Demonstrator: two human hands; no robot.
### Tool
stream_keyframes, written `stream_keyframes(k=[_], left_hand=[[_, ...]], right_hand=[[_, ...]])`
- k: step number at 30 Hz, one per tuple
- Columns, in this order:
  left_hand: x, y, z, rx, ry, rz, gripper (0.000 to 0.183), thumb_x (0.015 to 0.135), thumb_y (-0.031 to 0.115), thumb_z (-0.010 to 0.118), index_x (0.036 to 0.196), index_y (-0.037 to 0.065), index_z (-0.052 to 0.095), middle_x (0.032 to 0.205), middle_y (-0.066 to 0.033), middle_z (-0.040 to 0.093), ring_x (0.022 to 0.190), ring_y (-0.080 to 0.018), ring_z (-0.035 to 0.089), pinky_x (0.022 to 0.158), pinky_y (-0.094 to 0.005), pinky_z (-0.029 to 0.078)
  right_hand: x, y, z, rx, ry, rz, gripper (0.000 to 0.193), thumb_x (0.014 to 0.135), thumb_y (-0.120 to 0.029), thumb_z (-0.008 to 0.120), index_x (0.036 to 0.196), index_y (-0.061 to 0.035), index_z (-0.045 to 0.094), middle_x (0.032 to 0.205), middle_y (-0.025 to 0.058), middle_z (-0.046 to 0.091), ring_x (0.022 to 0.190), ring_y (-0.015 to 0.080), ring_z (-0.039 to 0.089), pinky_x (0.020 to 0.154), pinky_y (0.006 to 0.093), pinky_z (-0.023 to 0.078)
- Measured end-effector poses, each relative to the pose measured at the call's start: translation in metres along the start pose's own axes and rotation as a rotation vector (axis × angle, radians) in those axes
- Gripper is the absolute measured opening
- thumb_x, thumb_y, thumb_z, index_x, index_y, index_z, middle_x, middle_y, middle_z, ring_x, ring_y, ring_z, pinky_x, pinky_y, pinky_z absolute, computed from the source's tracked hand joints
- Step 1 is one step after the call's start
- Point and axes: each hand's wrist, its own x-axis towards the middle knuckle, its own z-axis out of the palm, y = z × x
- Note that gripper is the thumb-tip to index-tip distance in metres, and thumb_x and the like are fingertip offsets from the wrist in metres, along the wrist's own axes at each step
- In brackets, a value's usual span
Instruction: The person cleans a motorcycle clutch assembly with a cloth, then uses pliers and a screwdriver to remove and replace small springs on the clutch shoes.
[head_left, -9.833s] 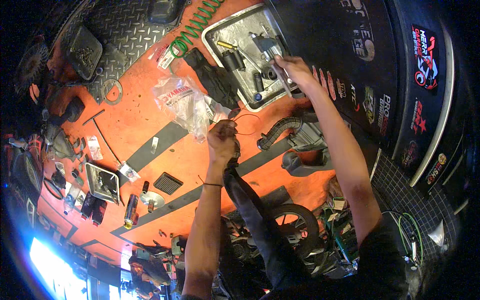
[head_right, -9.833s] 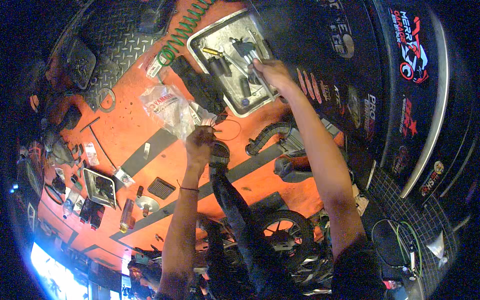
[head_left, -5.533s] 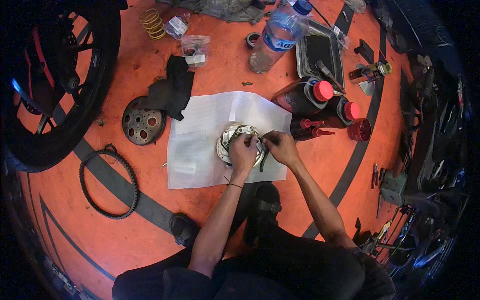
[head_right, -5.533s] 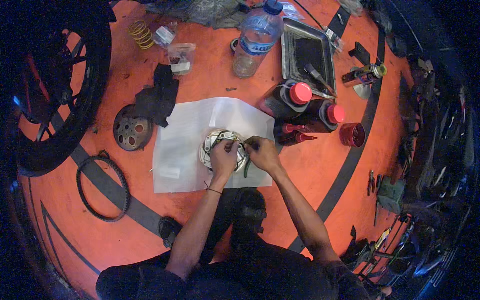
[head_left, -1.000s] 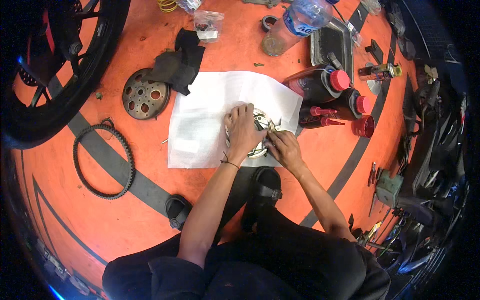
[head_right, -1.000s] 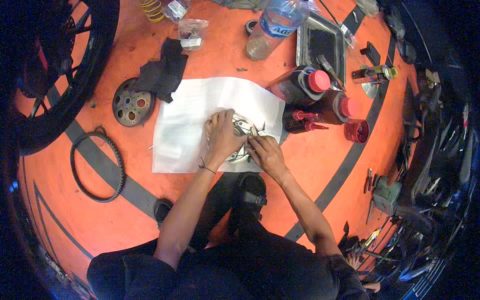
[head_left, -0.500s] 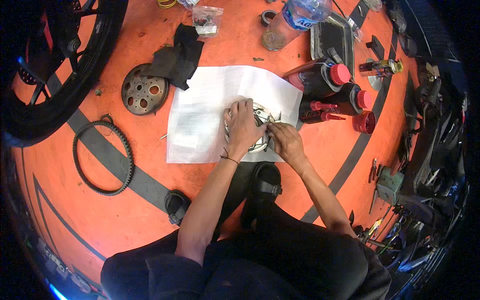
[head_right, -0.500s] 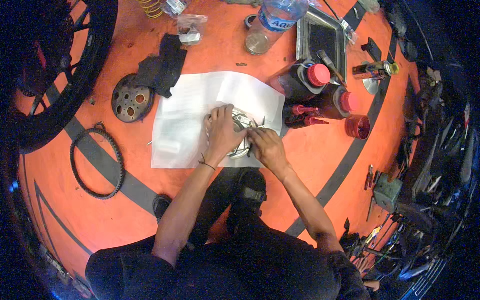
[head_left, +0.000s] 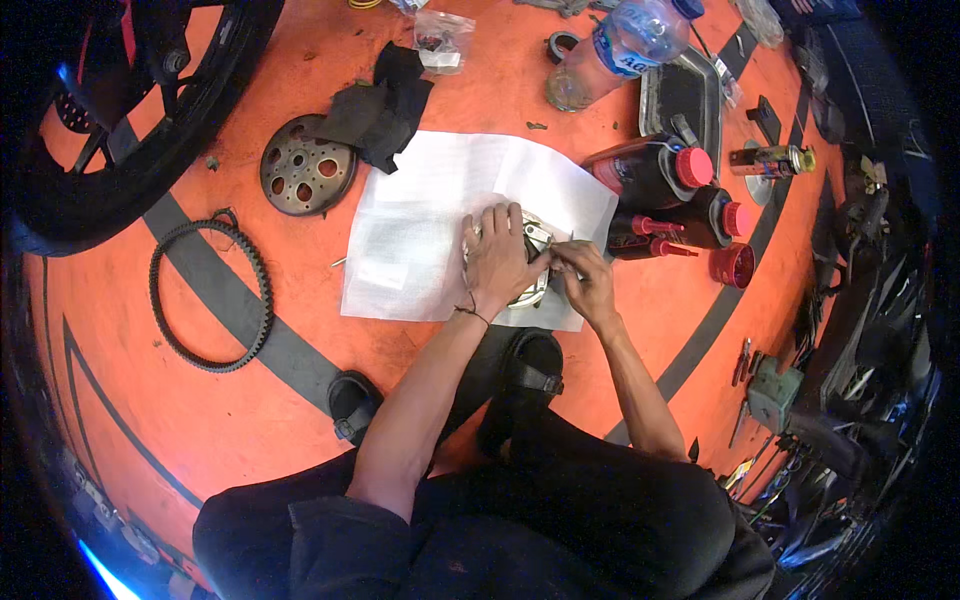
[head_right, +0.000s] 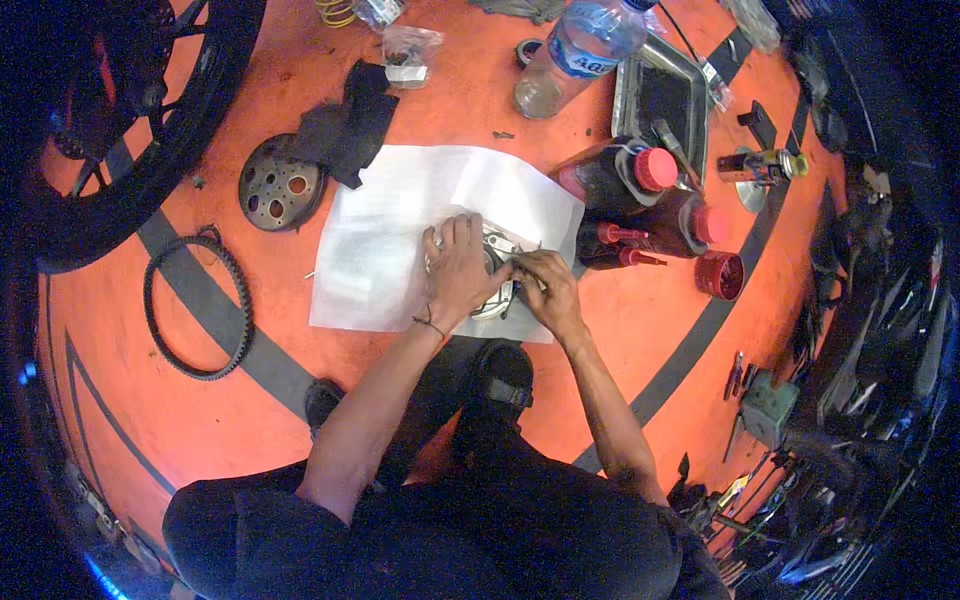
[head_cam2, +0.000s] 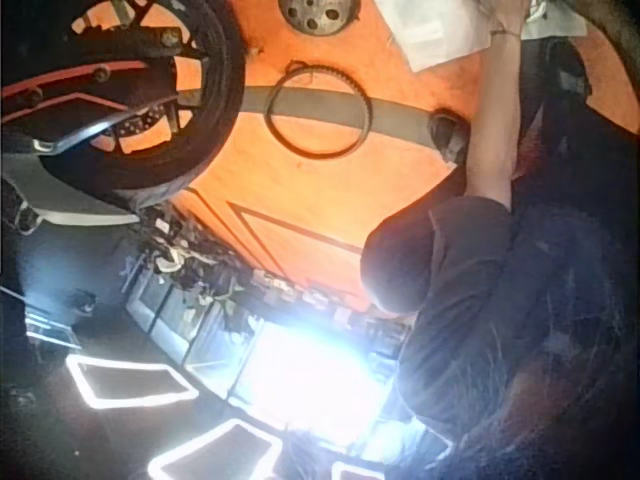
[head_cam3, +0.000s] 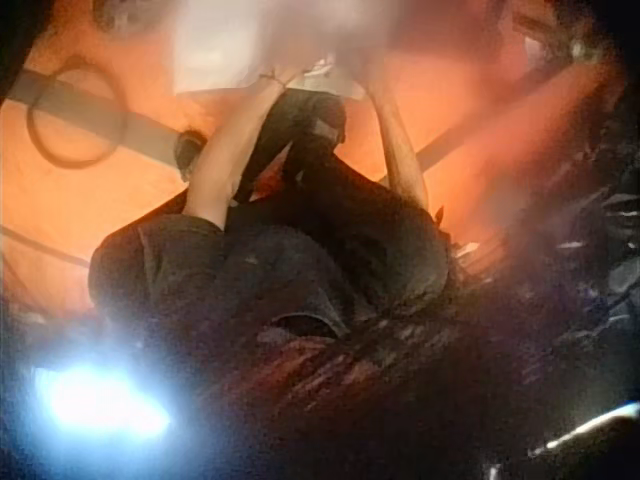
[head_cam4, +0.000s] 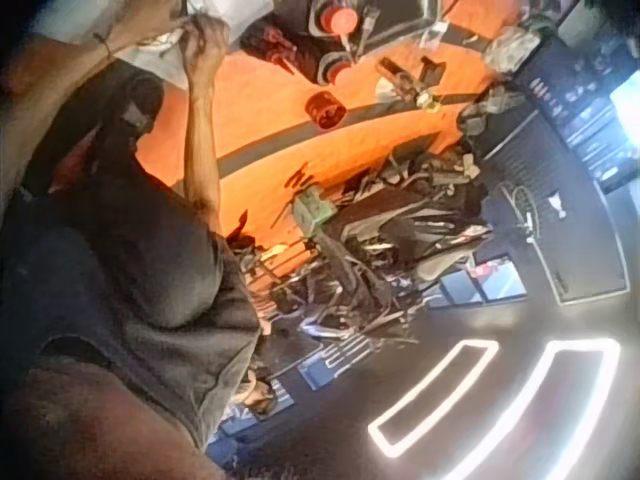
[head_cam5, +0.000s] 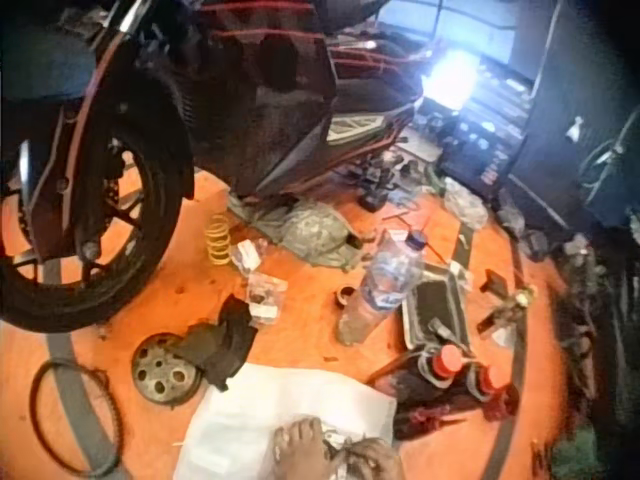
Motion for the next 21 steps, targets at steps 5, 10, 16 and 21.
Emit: stream_keyframes(k=[5,10,16,21], left_hand=[[0.000,-0.001,-0.004,0.024,-0.056,0.029,0.086,0.076,0.056,0.071,0.133,-0.002,0.045,0.127,-0.0154,0.050,0.126,-0.0302,0.042,0.106,-0.0562,0.026],[0.003,0.001,-0.006,0.091,-0.091,0.034,0.084,0.081,0.060,0.063,0.134,-0.001,0.045,0.128,-0.0150,0.049,0.125,-0.0285,0.042,0.105,-0.0590,0.026],[0.005,-0.004,-0.002,0.082,-0.104,0.023,0.078,0.084,0.057,0.060,0.134,-0.001,0.045,0.127,-0.0160,0.050,0.124,-0.0295,0.043,0.103,-0.0629,0.026],[0.008,0.001,-0.003,0.064,-0.091,0.006,0.078,0.082,0.056,0.063,0.132,-0.001,0.047,0.125,-0.0152,0.051,0.122,-0.0295,0.044,0.102,-0.0612,0.026]], right_hand=[[-0.005,0.008,0.017,0.030,0.055,0.006,0.027,0.080,0.005,0.066,0.106,-0.0005,0.070,0.112,0.0171,0.069,0.102,0.0333,0.067,0.089,0.0390,0.054],[-0.008,0.011,0.027,0.035,0.136,0.101,0.027,0.081,0.008,0.063,0.106,-0.0001,0.069,0.110,0.0189,0.070,0.100,0.0331,0.069,0.087,0.0382,0.055],[-0.002,0.002,0.042,0.048,0.245,0.178,0.020,0.084,0.006,0.059,0.101,0.0000,0.069,0.103,0.0185,0.072,0.089,0.0305,0.071,0.078,0.0363,0.057],[0.009,-0.017,0.042,-0.047,0.286,0.366,0.015,0.090,0.000,0.057,0.097,0.0015,0.070,0.093,0.0182,0.072,0.080,0.0287,0.071,0.073,0.0357,0.056]])
